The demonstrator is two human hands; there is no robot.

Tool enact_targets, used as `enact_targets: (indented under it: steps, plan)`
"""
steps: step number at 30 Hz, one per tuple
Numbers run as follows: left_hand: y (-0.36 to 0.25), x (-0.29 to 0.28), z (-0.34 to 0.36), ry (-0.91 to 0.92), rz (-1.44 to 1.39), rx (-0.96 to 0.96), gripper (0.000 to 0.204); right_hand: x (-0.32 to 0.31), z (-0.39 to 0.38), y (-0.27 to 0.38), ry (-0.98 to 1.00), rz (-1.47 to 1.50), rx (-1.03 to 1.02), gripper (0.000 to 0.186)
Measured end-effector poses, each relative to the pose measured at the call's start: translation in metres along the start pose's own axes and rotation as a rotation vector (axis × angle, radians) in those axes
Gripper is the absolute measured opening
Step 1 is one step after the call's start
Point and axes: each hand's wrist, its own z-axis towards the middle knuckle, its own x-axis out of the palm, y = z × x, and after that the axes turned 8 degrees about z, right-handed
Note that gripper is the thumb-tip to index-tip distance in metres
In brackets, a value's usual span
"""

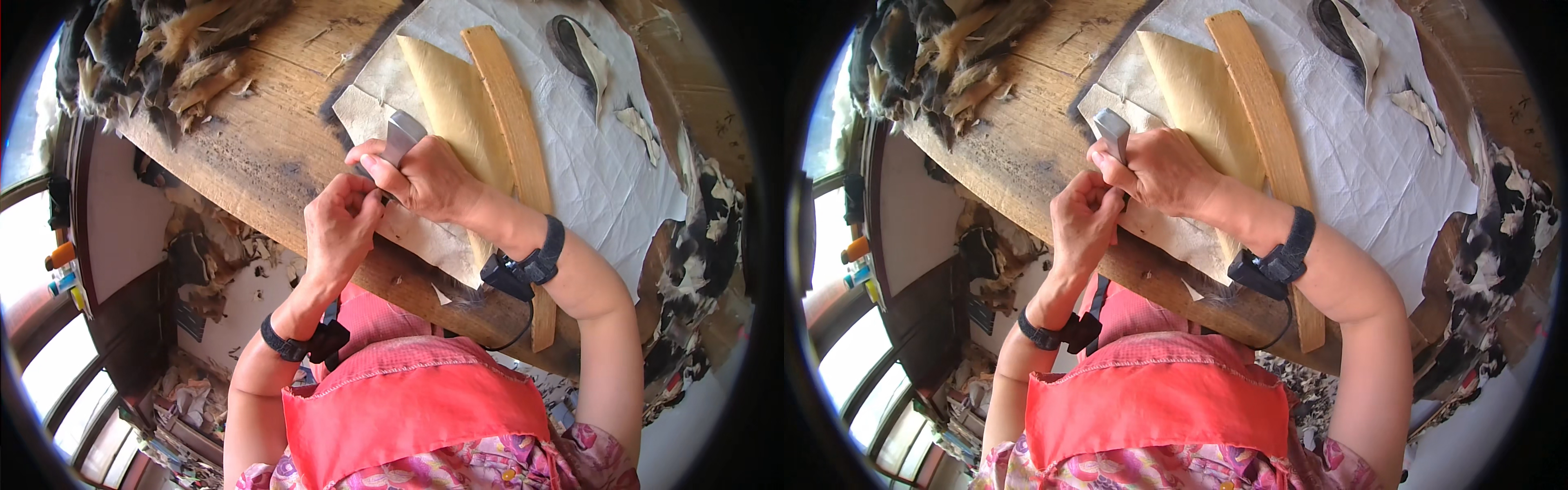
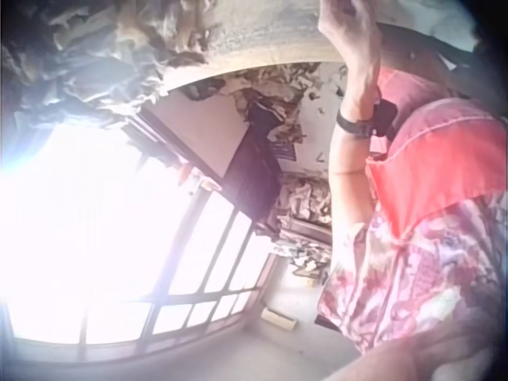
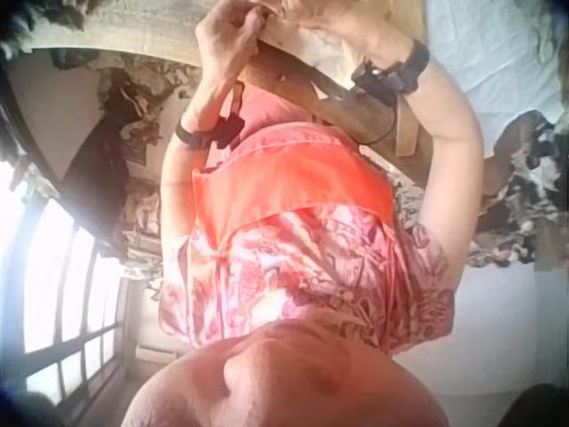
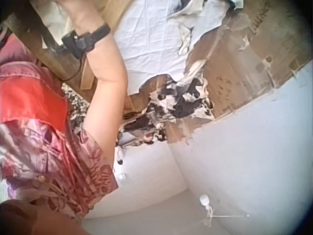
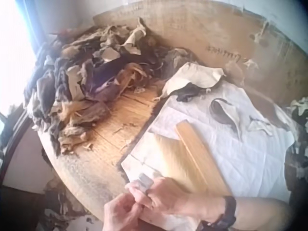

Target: Cutting and hand-sewing fur and leather scraps onto a base fabric following a template.

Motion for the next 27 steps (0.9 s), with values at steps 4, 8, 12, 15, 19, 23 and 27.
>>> enact_targets:
  steps: [4, 8, 12, 15, 19, 23, 27]
  plan:
    - [0.006, 0.002, -0.005, -0.008, -0.155, 0.038, 0.008, -0.002, -0.004, 0.006, -0.067, 0.144, 0.044, 0.031]
    - [0.010, -0.010, 0.002, -0.039, -0.411, 0.041, 0.002, -0.008, -0.003, 0.010, 0.013, 0.193, 0.071, 0.034]
    - [0.009, -0.025, -0.007, -0.212, -0.425, 0.178, 0.012, -0.025, -0.002, 0.023, -0.056, 0.317, 0.053, 0.036]
    - [0.006, -0.031, -0.012, -0.175, 0.201, 0.668, 0.027, -0.056, -0.013, 0.054, -0.219, 0.435, 0.210, 0.036]
    - [0.001, -0.025, 0.001, -0.015, 0.347, 0.462, 0.012, -0.101, -0.046, 0.081, -0.306, 0.385, 0.643, 0.030]
    - [-0.003, -0.024, 0.013, -0.016, 0.400, 0.410, 0.010, -0.093, -0.078, 0.069, -0.407, -0.401, 0.597, 0.030]
    - [-0.008, -0.029, 0.019, 0.040, 0.363, 0.275, 0.011, -0.076, -0.113, 0.066, -0.400, -0.543, 0.668, 0.036]
